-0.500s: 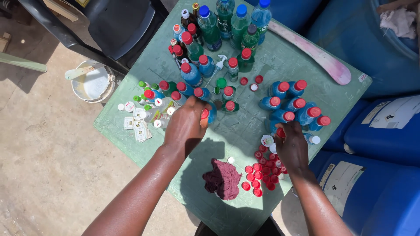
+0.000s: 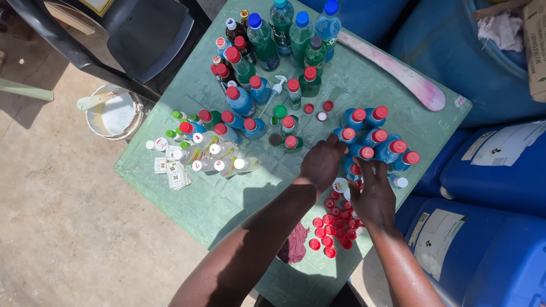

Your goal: The person organizes and caps numerous small plastic bottles on a green table. They pick up bottles, screw on red or white caps, and occasionally wipe the bottles with a cloth. The person also moves bottles into groups and handles a marker pen.

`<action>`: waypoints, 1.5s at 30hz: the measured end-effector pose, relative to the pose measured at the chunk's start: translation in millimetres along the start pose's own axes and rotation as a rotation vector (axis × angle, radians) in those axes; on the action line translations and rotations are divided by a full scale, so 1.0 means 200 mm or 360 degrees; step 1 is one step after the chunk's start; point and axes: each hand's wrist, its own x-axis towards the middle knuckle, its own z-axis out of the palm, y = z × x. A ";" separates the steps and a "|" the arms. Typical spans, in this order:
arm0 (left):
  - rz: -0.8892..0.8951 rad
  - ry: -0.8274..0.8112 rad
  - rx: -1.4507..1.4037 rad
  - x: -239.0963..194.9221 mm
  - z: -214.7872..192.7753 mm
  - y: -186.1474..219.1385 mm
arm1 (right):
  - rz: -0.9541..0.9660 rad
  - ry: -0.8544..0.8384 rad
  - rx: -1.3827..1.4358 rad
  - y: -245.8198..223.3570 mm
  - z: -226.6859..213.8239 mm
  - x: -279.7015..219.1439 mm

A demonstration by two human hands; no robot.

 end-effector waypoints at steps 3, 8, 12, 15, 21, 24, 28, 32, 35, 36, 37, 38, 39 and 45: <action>0.0046 0.0078 -0.0020 0.01 0.05 0.00 | 0.0027 -0.0029 0.0037 -0.03 -0.02 -0.01; -0.0050 -0.0052 0.0102 -0.09 -0.17 0.11 | 0.0116 -0.0030 0.0097 -0.09 -0.06 -0.02; -0.0141 -0.0081 0.0030 -0.14 -0.32 0.03 | 0.0113 0.0060 0.0150 -0.11 -0.08 0.01; -0.0176 0.0365 0.0054 -0.19 -0.51 -0.15 | 0.0035 0.0142 0.0382 -0.15 -0.03 0.05; -0.0256 0.0094 -0.0033 -0.02 -0.51 -0.55 | -0.0354 -0.0116 0.0481 -0.30 0.46 0.29; -0.0387 -0.0238 -0.0117 0.08 -0.44 -0.61 | -0.0395 -0.0231 0.0432 -0.27 0.68 0.34; -0.0358 -0.0195 -0.0227 0.09 -0.34 -0.62 | -0.0251 -0.0165 0.0393 -0.16 0.66 0.16; -0.0321 -0.0156 -0.0324 0.08 -0.29 -0.52 | 0.0118 -0.0025 0.0261 -0.06 0.50 -0.06; -0.0107 -0.0097 -0.0323 -0.03 -0.47 -0.27 | 0.0174 0.0073 0.0230 0.03 0.43 -0.11; -0.0112 -0.0101 -0.0323 -0.01 -0.39 -0.28 | 0.0177 0.0067 0.0232 0.04 0.44 -0.11; -0.0063 -0.0183 -0.0364 0.02 -0.31 -0.29 | 0.0166 0.0091 0.0251 0.06 0.44 -0.11; -0.0004 -0.0258 -0.0402 0.06 -0.23 -0.29 | 0.0151 0.0125 0.0267 0.07 0.44 -0.09; -0.0001 -0.0254 -0.0400 0.07 -0.21 -0.28 | 0.0149 0.0130 0.0267 0.08 0.44 -0.08; 0.0108 -0.0240 -0.0305 0.05 -0.15 -0.20 | 0.0121 0.0160 0.0121 -0.08 0.28 -0.08</action>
